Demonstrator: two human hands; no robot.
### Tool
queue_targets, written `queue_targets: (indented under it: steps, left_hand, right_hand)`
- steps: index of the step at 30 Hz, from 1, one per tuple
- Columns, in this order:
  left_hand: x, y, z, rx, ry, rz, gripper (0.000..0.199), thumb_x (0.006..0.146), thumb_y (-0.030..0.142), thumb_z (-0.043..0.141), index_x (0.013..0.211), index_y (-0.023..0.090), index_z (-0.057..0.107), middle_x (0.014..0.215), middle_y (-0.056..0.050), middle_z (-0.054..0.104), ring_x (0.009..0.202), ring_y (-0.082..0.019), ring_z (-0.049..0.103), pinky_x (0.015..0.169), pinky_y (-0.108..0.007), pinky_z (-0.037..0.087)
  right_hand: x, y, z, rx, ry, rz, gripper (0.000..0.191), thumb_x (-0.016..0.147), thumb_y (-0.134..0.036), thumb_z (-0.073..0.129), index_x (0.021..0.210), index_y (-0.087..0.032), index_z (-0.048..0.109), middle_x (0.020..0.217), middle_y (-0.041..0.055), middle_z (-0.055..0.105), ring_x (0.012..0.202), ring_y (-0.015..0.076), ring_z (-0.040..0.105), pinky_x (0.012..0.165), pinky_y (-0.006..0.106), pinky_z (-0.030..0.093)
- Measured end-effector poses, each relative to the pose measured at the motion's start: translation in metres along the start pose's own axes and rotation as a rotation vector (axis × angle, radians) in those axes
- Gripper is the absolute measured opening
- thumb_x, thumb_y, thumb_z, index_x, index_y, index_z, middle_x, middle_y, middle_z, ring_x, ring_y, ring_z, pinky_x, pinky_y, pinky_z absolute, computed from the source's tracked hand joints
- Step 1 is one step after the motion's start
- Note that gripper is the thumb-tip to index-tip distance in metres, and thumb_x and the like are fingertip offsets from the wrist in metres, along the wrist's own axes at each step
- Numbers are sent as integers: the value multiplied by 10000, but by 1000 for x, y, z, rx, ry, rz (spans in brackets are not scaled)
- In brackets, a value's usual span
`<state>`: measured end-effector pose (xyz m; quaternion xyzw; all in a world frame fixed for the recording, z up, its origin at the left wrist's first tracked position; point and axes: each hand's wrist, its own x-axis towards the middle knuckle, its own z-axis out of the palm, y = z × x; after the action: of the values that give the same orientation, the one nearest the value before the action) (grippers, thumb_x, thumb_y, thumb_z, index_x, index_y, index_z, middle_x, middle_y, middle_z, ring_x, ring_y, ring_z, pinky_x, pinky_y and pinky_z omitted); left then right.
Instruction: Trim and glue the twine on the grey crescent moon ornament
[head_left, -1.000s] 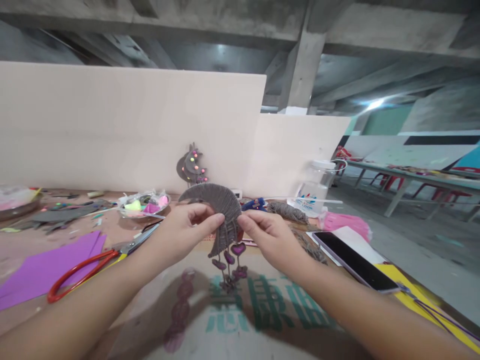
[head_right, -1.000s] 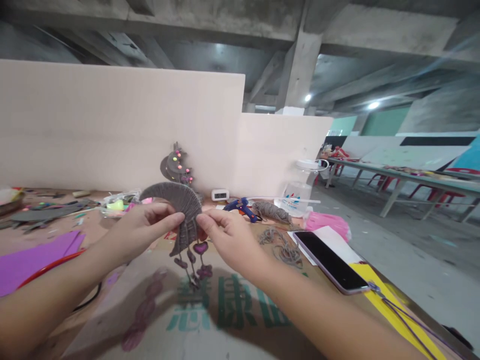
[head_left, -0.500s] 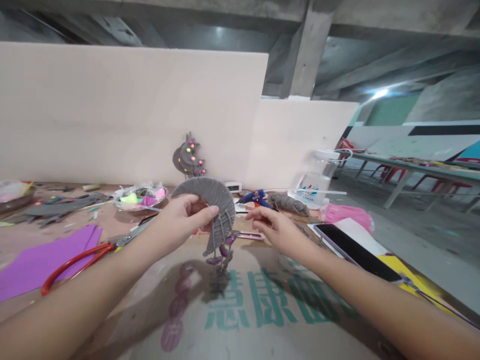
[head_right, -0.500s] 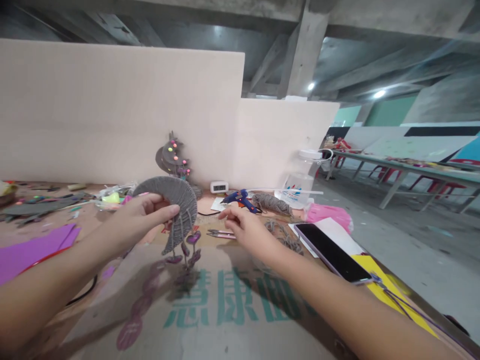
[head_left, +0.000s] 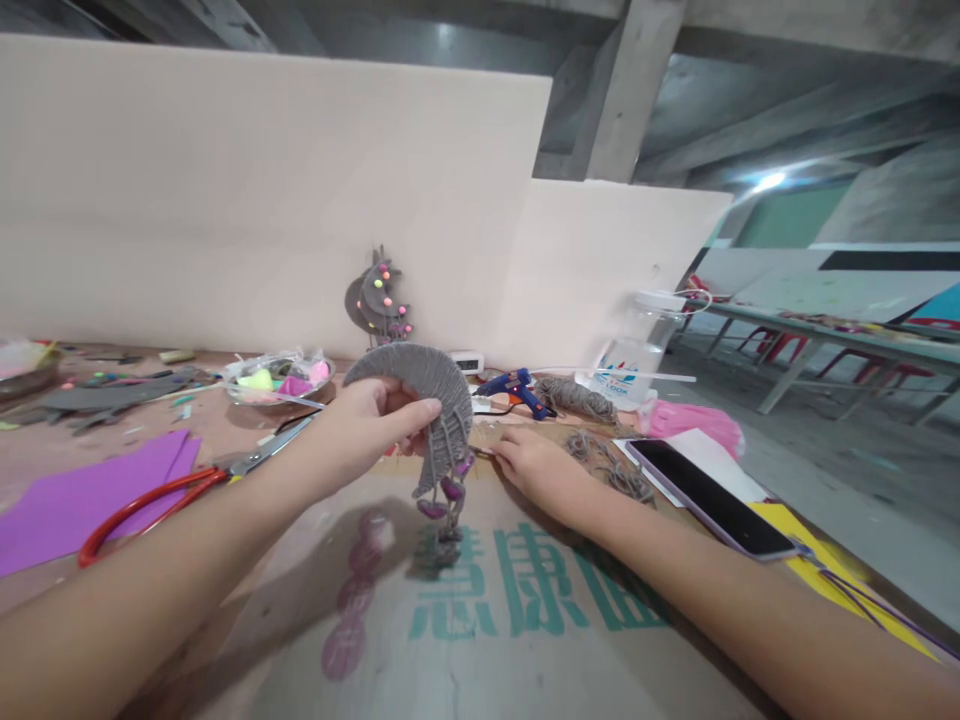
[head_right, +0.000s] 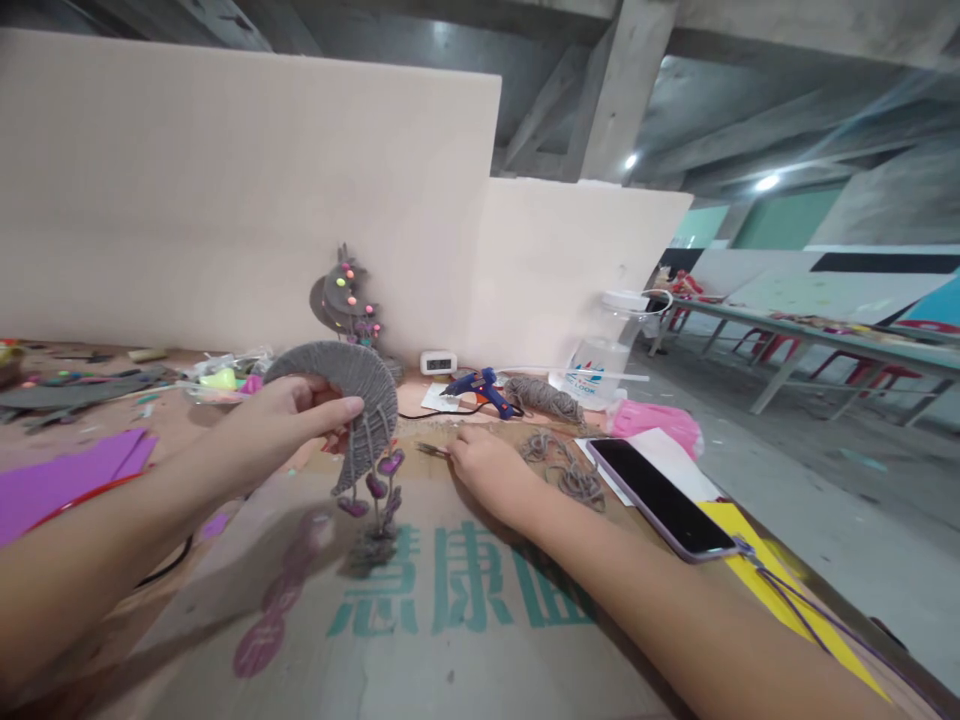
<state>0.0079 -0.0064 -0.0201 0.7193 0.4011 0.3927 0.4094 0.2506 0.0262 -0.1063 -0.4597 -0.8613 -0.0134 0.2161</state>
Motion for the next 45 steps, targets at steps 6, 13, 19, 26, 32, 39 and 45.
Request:
queue_targets:
  steps: [6, 13, 19, 26, 32, 39, 45]
  left_hand:
    - [2, -1, -5, 71, 46, -3, 232, 786, 375, 550, 724, 157, 597, 611, -12, 621, 547, -149, 566, 526, -260, 456]
    - [1, 4, -6, 86, -7, 5, 177, 788, 277, 516, 648, 189, 579, 590, 12, 616, 547, -141, 568, 515, -236, 439]
    - [-1, 7, -5, 141, -42, 12, 166, 778, 289, 536, 652, 186, 568, 605, 22, 607, 571, -134, 568, 545, -228, 431]
    - [-2, 10, -5, 162, -34, -36, 183, 783, 281, 527, 634, 183, 571, 587, 26, 596, 561, -127, 563, 544, -217, 413]
    - [-3, 9, -3, 109, -44, -10, 181, 781, 263, 537, 618, 191, 564, 580, 31, 594, 550, -119, 557, 532, -207, 404]
    - [-3, 9, -3, 45, -49, -8, 164, 767, 248, 552, 615, 194, 579, 574, 24, 603, 546, -127, 562, 526, -212, 407]
    - [-2, 6, -4, 13, -113, 13, 157, 782, 247, 542, 643, 200, 598, 595, 28, 611, 557, -122, 562, 541, -206, 411]
  right_hand:
    - [9, -2, -38, 127, 224, 144, 301, 934, -196, 287, 1106, -149, 530, 983, 103, 635, 892, 196, 596, 780, 316, 448]
    - [-7, -56, -94, -3, 313, -89, 316, 931, -313, 393, 1213, -221, 503, 1052, 98, 622, 910, 226, 582, 773, 354, 448]
    - [-17, -75, -82, -306, 318, -400, 284, 933, -259, 412, 1149, -135, 548, 874, 94, 640, 794, 201, 557, 692, 336, 440]
    - [-15, -70, -70, -316, 277, -403, 262, 928, -250, 433, 1122, -129, 560, 994, 99, 653, 842, 194, 572, 714, 326, 446]
    - [-16, -71, -69, -331, 275, -407, 255, 924, -250, 445, 1111, -125, 565, 993, 109, 656, 834, 195, 579, 713, 327, 447]
    - [-14, -71, -67, -271, 282, -394, 253, 928, -245, 429, 1087, -118, 581, 961, 110, 660, 844, 192, 590, 720, 324, 458]
    - [-13, -68, -67, -311, 298, -435, 242, 924, -242, 440, 1089, -129, 576, 913, 94, 659, 812, 187, 578, 694, 317, 451]
